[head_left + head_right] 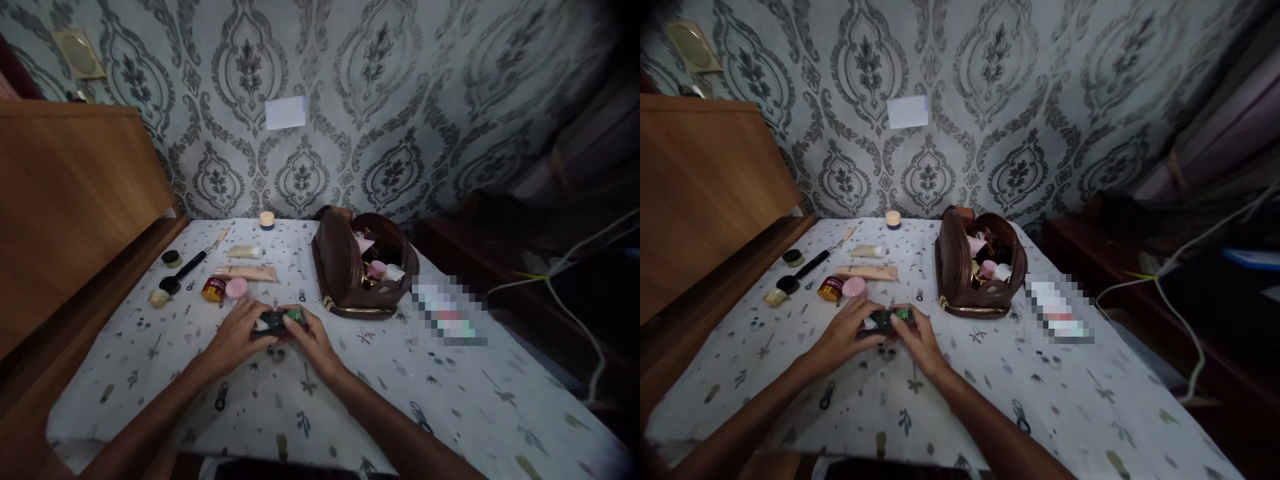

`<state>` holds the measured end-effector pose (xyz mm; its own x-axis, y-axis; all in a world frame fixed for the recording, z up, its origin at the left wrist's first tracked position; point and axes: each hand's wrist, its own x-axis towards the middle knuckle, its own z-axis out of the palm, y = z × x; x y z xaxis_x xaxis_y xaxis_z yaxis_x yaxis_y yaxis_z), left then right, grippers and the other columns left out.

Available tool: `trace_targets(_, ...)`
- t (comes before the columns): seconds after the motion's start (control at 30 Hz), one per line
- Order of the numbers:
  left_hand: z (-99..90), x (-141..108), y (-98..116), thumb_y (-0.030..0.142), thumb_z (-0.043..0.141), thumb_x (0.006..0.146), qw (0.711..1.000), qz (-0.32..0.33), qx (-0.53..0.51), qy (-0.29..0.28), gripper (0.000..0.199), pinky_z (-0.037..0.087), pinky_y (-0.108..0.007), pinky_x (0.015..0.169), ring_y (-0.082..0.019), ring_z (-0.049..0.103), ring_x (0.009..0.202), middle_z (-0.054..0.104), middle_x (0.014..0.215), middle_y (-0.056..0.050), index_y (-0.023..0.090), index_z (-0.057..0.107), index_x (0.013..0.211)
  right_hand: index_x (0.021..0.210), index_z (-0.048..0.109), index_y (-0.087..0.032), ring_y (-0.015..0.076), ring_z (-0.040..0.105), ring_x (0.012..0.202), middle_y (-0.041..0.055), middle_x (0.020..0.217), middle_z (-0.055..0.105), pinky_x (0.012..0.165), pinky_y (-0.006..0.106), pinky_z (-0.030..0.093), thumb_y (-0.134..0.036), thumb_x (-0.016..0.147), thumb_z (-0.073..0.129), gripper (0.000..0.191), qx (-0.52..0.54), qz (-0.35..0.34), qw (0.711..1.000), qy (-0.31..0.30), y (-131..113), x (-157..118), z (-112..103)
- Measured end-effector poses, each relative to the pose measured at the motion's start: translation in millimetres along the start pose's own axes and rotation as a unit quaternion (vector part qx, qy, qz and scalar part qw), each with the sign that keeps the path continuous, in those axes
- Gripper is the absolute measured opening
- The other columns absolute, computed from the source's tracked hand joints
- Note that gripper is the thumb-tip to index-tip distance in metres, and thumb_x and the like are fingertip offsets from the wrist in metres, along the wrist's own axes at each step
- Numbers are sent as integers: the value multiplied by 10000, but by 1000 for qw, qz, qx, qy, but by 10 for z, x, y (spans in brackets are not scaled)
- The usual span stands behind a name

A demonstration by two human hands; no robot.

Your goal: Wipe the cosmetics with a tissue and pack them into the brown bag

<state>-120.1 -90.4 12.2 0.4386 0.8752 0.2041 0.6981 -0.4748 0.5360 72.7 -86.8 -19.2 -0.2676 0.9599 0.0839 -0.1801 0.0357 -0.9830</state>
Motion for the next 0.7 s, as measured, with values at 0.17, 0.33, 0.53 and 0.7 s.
trace_targets(0.17, -3, -99, -266, 318, 572, 920, 998, 13, 51, -29, 373, 469, -402, 958, -265, 540, 1124, 592, 1208, -88, 242, 508, 1279, 1150, 559, -216, 177, 683, 682, -1, 828, 647, 685, 337, 587, -564, 799, 674, 507, 26, 27, 999, 24, 121, 60, -28)
trace_targets(0.33, -95, -132, -428, 240, 583, 886, 992, -11, 128, -5, 388, 464, -465, 997, -290, 519, 1163, 568, 1226, -110, 231, 538, 1272, 1192, 544, -221, 214, 712, 811, 82, 1078, 660, 711, 365, 592, -585, 762, 699, 584, -8, 14, 1000, 27, 219, 139, -33)
trace_targets(0.53, -440, -56, -494, 397, 597, 884, 998, -45, 31, 25, 361, 486, -388, 983, -261, 574, 1166, 578, 1318, -91, 252, 617, 1215, 1247, 538, -190, 209, 702, 806, 82, 921, 740, 820, 414, 563, -549, 815, 662, 575, -54, 31, 998, 25, 245, 129, -115)
trace_targets(0.7, -949, 257, -912, 392, 454, 904, 971, -135, 102, 168, 314, 484, -349, 888, -231, 634, 931, 702, 999, -97, 177, 678, 944, 1092, 622, -196, 186, 686, 741, 64, 856, 727, 698, 336, 568, -507, 851, 624, 393, -105, -13, 994, 27, 131, 64, -116)
